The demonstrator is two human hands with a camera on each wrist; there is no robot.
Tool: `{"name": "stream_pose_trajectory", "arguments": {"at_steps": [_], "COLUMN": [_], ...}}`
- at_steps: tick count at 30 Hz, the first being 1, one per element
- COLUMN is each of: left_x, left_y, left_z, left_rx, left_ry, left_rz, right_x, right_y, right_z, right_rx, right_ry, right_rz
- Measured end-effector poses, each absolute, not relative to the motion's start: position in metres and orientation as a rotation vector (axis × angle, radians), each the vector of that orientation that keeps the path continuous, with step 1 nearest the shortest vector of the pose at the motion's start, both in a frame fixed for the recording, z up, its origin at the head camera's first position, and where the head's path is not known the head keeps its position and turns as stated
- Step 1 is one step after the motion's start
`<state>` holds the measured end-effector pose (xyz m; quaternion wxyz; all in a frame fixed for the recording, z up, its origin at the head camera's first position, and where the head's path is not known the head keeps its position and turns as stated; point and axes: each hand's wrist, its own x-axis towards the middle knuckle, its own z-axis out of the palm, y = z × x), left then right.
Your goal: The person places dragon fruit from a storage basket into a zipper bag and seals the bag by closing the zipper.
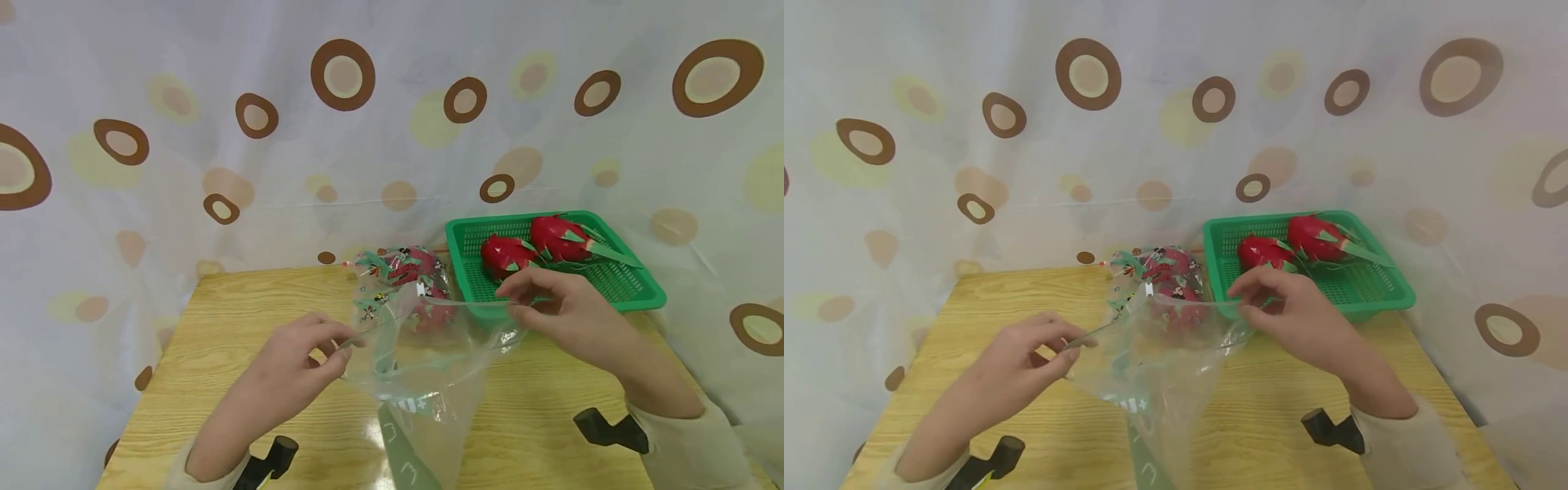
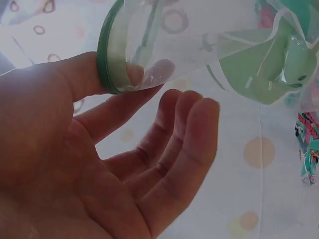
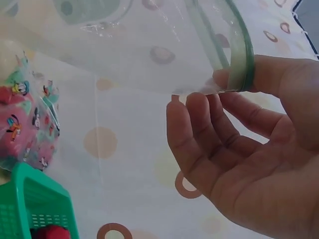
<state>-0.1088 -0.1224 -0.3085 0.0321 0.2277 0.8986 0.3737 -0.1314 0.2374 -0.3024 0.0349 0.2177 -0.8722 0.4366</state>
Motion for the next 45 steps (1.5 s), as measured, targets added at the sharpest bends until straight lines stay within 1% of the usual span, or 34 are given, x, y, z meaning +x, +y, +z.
{"name": "stream_pose_trajectory", "arguments": {"at_steps": [7, 11, 16, 20, 25, 32, 45], "left_x": [-0.116, -0.118, -0.122, -0.123, -0.123, -0.123, -0.121], "left_y": [-0.106, -0.098, -0.090, -0.087, -0.086, -0.086, -0.085], "left_z": [-0.313, -0.316, -0.324, -0.328, -0.329, -0.330, -0.330], "left_rx": [0.751, 0.677, 0.616, 0.595, 0.593, 0.581, 0.549], "left_ry": [2.711, 2.648, 2.572, 2.547, 2.549, 2.534, 2.514], "left_rz": [1.254, 1.371, 1.535, 1.578, 1.590, 1.638, 1.695], "right_x": [-0.132, -0.133, -0.134, -0.140, -0.159, -0.187, -0.240], "right_y": [0.228, 0.227, 0.232, 0.240, 0.257, 0.276, 0.291], "right_z": [-0.307, -0.307, -0.305, -0.304, -0.312, -0.333, -0.372], "right_rx": [0.713, 0.730, 0.663, 0.595, 0.479, 0.291, 0.325], "right_ry": [-2.679, -2.667, -2.720, -2.700, -2.679, -2.799, -2.935], "right_rz": [1.372, 1.363, 1.347, 1.337, 1.265, 1.104, 0.786]}}
